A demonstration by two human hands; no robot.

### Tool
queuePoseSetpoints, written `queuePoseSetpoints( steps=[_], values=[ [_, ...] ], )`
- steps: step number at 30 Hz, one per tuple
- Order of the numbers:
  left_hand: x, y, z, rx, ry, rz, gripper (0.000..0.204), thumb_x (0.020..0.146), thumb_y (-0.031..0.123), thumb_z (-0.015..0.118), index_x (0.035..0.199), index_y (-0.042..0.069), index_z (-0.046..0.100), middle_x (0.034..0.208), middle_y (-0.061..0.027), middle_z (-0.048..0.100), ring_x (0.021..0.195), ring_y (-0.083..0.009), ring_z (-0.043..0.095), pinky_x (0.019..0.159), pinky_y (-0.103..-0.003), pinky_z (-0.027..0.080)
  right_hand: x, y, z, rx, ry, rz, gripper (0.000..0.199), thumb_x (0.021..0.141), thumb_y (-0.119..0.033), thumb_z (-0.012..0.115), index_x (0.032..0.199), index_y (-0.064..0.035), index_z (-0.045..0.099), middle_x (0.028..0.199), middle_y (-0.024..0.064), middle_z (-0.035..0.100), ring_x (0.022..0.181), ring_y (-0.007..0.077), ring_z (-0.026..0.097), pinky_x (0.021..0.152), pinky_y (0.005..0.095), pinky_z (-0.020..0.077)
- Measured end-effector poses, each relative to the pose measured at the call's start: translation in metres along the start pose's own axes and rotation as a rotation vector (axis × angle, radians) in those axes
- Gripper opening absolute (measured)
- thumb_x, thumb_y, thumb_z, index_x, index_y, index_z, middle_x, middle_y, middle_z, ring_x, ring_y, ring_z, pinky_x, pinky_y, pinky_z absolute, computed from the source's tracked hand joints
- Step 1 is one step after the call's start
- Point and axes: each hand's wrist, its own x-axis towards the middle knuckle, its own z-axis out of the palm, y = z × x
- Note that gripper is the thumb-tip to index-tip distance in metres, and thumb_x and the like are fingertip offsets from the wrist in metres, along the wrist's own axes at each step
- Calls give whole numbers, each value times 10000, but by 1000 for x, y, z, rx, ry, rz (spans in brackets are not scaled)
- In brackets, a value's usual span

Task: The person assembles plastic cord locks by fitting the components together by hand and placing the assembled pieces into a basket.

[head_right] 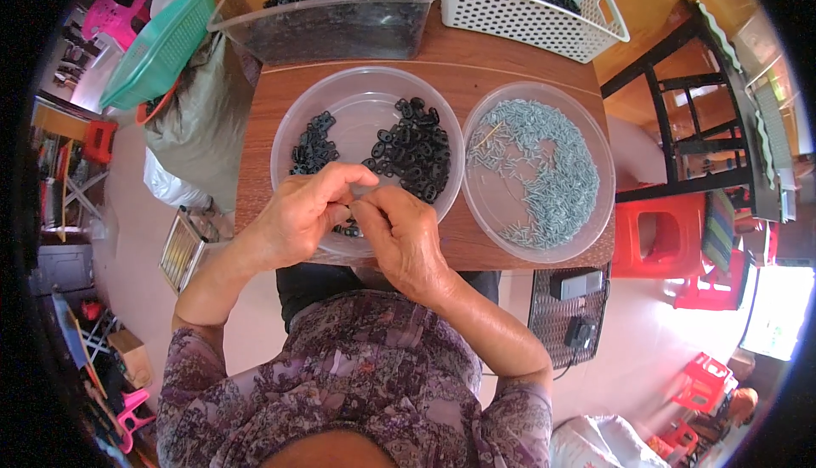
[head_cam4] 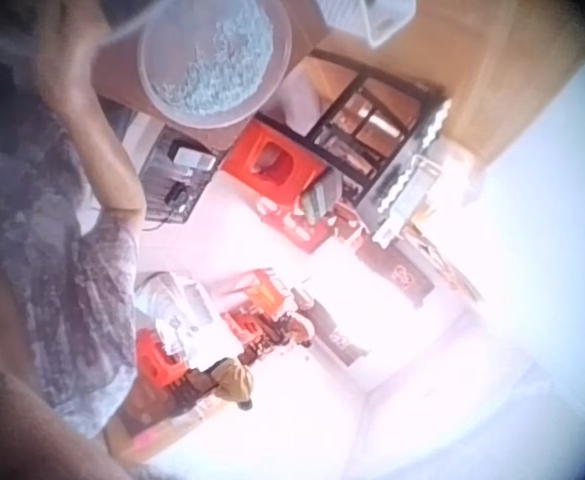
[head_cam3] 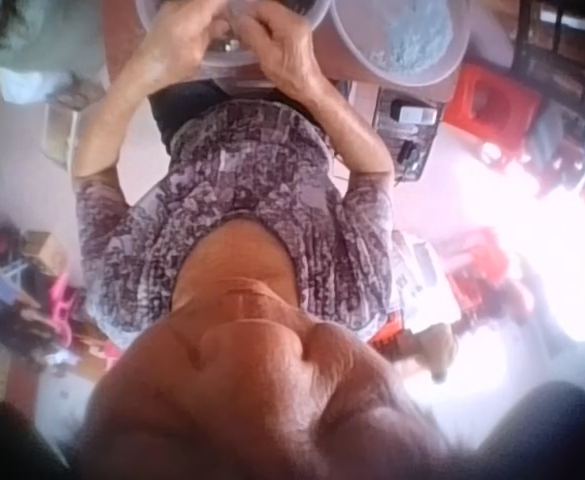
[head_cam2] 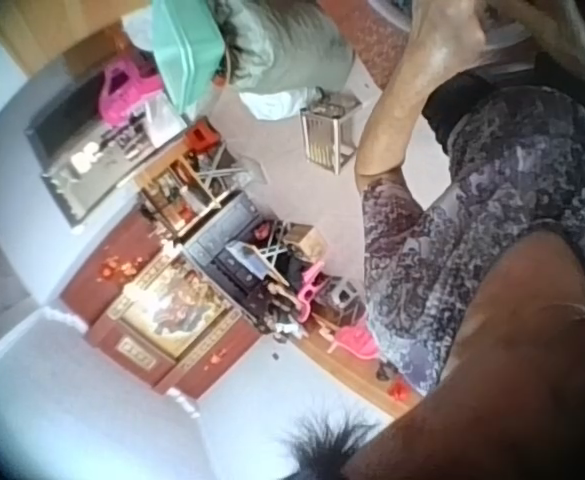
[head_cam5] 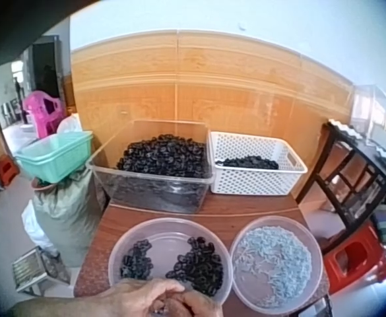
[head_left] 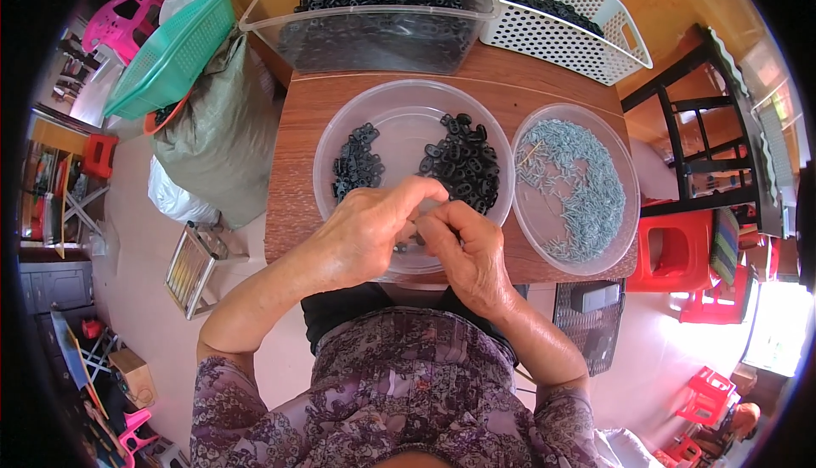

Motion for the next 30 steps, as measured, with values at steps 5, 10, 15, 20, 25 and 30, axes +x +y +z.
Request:
queuePoseSetpoints(
  steps=[5, 10, 15, 20, 25, 30],
  values=[
    [-2, -11, 6, -161, 29, -32, 403, 779, -138, 501, 1139, 40, 460, 726, -82, 579, 632, -175, 562, 605, -289, 469, -2, 0, 0, 178, 38, 105, 107, 877, -66, 556, 841, 32, 579, 688, 70, 543, 631, 118, 501, 565, 275, 422],
    [-7, -18, 7, -188, 68, -128, 363, 826, -111, 509, 1148, 51, 464, 736, -36, 565, 643, -120, 541, 618, -262, 463, -1, -5, 0, 194, 45, 147, 108, 866, -78, 588, 850, 29, 586, 707, 45, 559, 649, 93, 503, 579, 252, 428],
    [-5, -13, 7, -214, 128, -116, 348, 845, -79, 533, 1158, 57, 466, 724, -10, 538, 649, -103, 543, 613, -248, 463, 1, -8, 2, 180, 50, 164, 113, 843, -75, 621, 845, 34, 590, 717, 18, 578, 658, 67, 509, 587, 226, 428],
    [-9, -12, 12, -828, 312, -330, 257, 824, -42, 605, 1073, -21, 545, 751, -25, 584, 643, -94, 546, 580, -223, 455, 6, -16, 4, 354, 126, 273, 102, 847, -63, 609, 831, 37, 593, 727, 5, 591, 674, 46, 518, 604, 204, 439],
    [-10, -11, 31, -963, 457, -405, 133, 819, -20, 616, 950, -37, 625, 755, -44, 613, 631, -93, 544, 570, -222, 447, 4, -9, 9, 433, 160, 242, 98, 852, -64, 604, 850, 33, 594, 730, 13, 597, 684, 47, 527, 621, 203, 445],
    [-15, -14, 34, -941, 529, -428, 108, 827, 14, 625, 924, -32, 640, 731, -39, 606, 635, -82, 538, 573, -214, 439, -1, -9, 9, 380, 124, 225, 107, 855, -48, 611, 909, 45, 605, 801, 35, 621, 730, 78, 566, 656, 212, 465]
  ],
)
